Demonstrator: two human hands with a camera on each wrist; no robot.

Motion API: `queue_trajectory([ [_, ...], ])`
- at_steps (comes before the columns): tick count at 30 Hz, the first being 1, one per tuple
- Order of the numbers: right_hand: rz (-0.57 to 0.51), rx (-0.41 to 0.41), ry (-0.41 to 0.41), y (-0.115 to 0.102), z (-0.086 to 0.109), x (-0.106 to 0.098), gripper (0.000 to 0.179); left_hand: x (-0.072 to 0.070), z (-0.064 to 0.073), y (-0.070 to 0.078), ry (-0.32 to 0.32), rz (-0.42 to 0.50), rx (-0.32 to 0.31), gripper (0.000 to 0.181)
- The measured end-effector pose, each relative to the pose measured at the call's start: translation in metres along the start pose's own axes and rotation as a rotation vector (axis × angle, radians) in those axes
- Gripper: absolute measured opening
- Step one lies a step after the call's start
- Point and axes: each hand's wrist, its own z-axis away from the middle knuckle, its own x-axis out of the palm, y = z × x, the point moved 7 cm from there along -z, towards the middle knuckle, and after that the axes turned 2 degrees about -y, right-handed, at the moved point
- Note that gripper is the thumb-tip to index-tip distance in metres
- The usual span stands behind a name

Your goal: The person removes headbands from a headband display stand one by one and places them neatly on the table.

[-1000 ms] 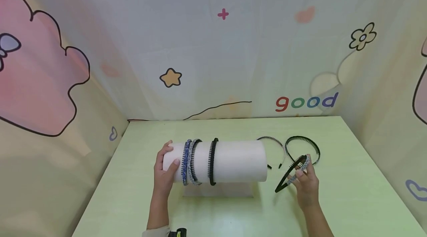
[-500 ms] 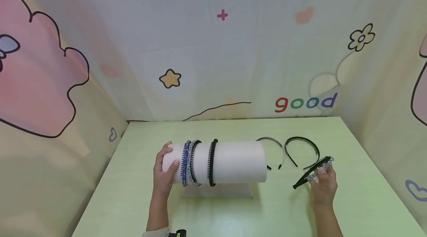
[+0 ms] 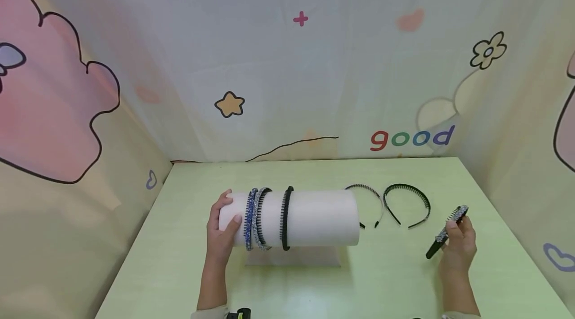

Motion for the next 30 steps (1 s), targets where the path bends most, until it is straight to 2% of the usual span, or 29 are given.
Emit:
queue_trajectory([
  [8, 0.148, -0.019, -0.002, -0.005, -0.021, -0.002, 0.059, 0.0, -0.001, 0.0, -0.013, 0.01, 0.014, 0.034],
  [13, 0.405, 0.017, 0.015, -0.002, -0.034, -0.01, 0.079, 0.001, -0.001, 0.0, -0.009, 0.014, 0.008, 0.034],
  [15, 0.472, 0.027, 0.032, 0.0, -0.039, -0.014, 0.082, 0.0, 0.0, -0.001, -0.006, 0.014, 0.005, 0.034],
  [23, 0.64, 0.059, 0.043, 0.005, -0.06, -0.021, 0.099, 0.002, -0.001, 0.002, -0.012, 0.044, 0.026, 0.034],
  [30, 0.753, 0.071, 0.03, 0.009, -0.081, -0.023, 0.108, 0.0, -0.001, 0.001, 0.002, 0.021, -0.006, 0.035],
])
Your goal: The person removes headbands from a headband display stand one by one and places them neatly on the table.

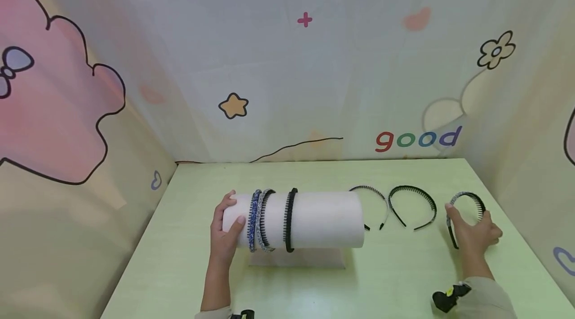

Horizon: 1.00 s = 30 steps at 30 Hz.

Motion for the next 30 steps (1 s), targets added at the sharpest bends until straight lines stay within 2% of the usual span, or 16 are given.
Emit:
queue_trajectory([
  [8, 0.195, -0.019, -0.034, 0.0, -0.015, -0.002, 0.111, 0.0, 0.0, -0.002, -0.01, 0.0, -0.004, 0.035],
  [13, 0.22, -0.04, -0.053, 0.001, -0.017, 0.0, 0.11, 0.0, 0.001, -0.002, -0.006, -0.002, 0.008, 0.035],
  [21, 0.229, -0.053, -0.009, 0.007, -0.02, 0.001, 0.11, -0.001, 0.0, -0.002, -0.003, -0.015, 0.014, 0.034],
  [26, 0.299, -0.051, 0.011, 0.007, -0.021, 0.001, 0.11, 0.0, 0.001, -0.001, 0.003, -0.017, -0.003, 0.034],
  [30, 0.411, -0.035, -0.007, 0.008, -0.021, 0.002, 0.116, 0.001, 0.001, 0.001, 0.0, -0.019, -0.009, 0.035],
])
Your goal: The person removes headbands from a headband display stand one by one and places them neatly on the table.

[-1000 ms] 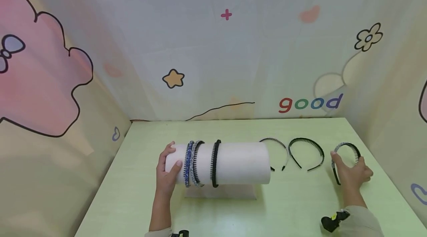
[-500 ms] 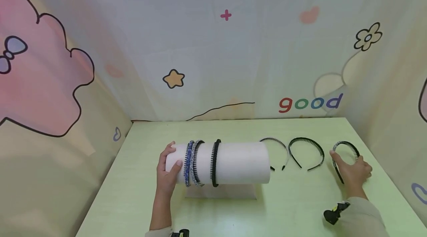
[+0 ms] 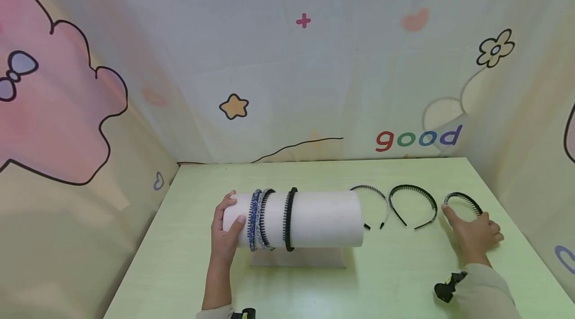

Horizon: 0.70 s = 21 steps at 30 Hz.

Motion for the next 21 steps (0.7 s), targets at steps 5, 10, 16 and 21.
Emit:
queue_trajectory([
  [5, 0.072, 0.027, -0.017, 0.004, -0.001, 0.001, 0.121, 0.0, -0.001, 0.001, -0.002, -0.004, -0.003, 0.034],
  [10, 0.08, 0.02, -0.029, 0.005, -0.003, 0.001, 0.123, -0.001, 0.0, -0.002, 0.007, -0.005, 0.003, 0.033],
  [16, 0.115, 0.012, -0.076, -0.001, -0.002, 0.0, 0.125, 0.0, 0.001, 0.001, -0.004, -0.012, 0.012, 0.034],
  [21, 0.151, -0.021, -0.114, -0.006, -0.004, 0.0, 0.124, 0.0, 0.001, 0.001, 0.003, -0.018, 0.003, 0.034],
])
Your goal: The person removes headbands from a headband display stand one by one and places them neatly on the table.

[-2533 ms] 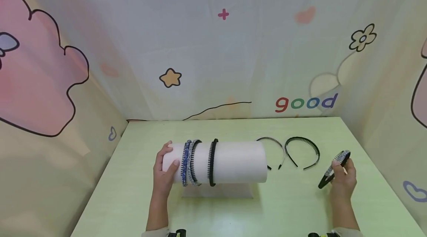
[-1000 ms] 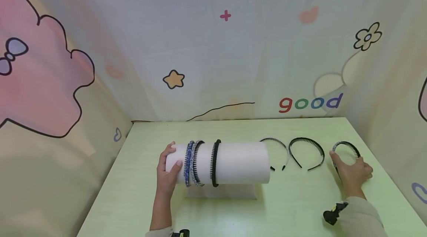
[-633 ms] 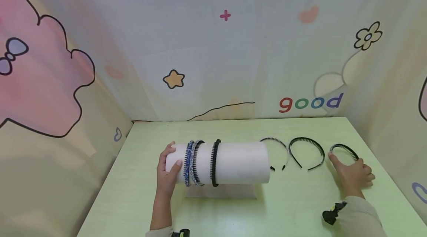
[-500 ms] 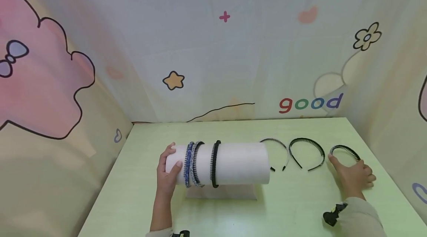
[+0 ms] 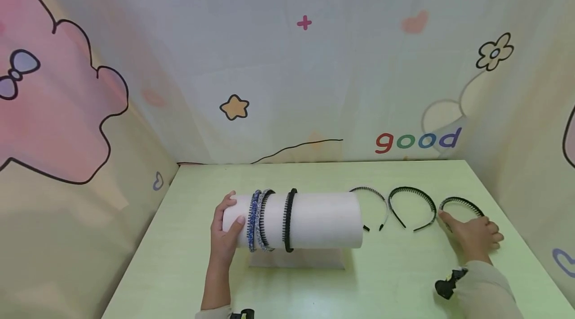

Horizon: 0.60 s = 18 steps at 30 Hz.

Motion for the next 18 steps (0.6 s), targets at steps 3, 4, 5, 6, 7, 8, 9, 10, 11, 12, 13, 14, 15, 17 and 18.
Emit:
queue_trajectory([
  [3, 0.018, -0.01, -0.02, -0.001, -0.003, 0.001, 0.124, -0.002, -0.001, -0.003, -0.003, 0.008, 0.012, 0.034],
  [4, 0.021, -0.01, -0.027, -0.001, -0.004, 0.002, 0.125, -0.001, -0.001, -0.004, -0.005, 0.014, 0.013, 0.034],
  [5, 0.024, -0.008, -0.039, 0.0, -0.005, 0.003, 0.126, -0.001, -0.001, -0.004, -0.006, 0.019, 0.012, 0.034],
  [6, 0.027, -0.006, -0.048, 0.0, -0.006, 0.003, 0.128, -0.001, -0.001, -0.005, -0.006, 0.023, 0.008, 0.034],
  [7, 0.029, -0.005, -0.057, 0.0, -0.007, 0.004, 0.129, -0.001, 0.0, -0.004, -0.005, 0.025, 0.003, 0.034],
  [8, 0.033, -0.007, -0.066, 0.0, -0.008, 0.005, 0.13, -0.001, 0.0, -0.004, -0.005, 0.027, -0.002, 0.034],
  [9, 0.037, -0.009, -0.076, 0.0, -0.009, 0.005, 0.131, 0.0, 0.0, -0.002, -0.005, 0.029, -0.004, 0.034],
  [10, 0.045, -0.014, -0.085, 0.0, -0.01, 0.006, 0.131, 0.001, 0.0, 0.001, -0.005, 0.027, -0.006, 0.034],
  [11, 0.049, -0.02, -0.093, 0.0, -0.01, 0.006, 0.132, 0.002, 0.0, 0.004, -0.004, 0.024, -0.009, 0.034],
  [12, 0.055, -0.026, -0.1, -0.001, -0.011, 0.006, 0.131, 0.003, 0.001, 0.007, -0.004, 0.021, -0.01, 0.034],
  [13, 0.062, -0.034, -0.111, -0.002, -0.011, 0.005, 0.132, 0.003, 0.001, 0.01, -0.003, 0.017, -0.011, 0.034],
  [14, 0.068, -0.04, -0.12, -0.002, -0.011, 0.005, 0.132, 0.004, 0.001, 0.013, -0.003, 0.012, -0.011, 0.034],
  [15, 0.073, -0.044, -0.131, -0.003, -0.01, 0.004, 0.132, 0.005, 0.002, 0.017, -0.003, 0.008, -0.011, 0.034],
  [17, 0.076, -0.05, -0.155, -0.003, -0.01, 0.003, 0.133, 0.006, 0.002, 0.018, -0.003, 0.005, -0.013, 0.033],
  [18, 0.076, -0.051, -0.168, -0.004, -0.01, 0.002, 0.132, 0.006, 0.002, 0.018, -0.003, 0.006, -0.013, 0.033],
])
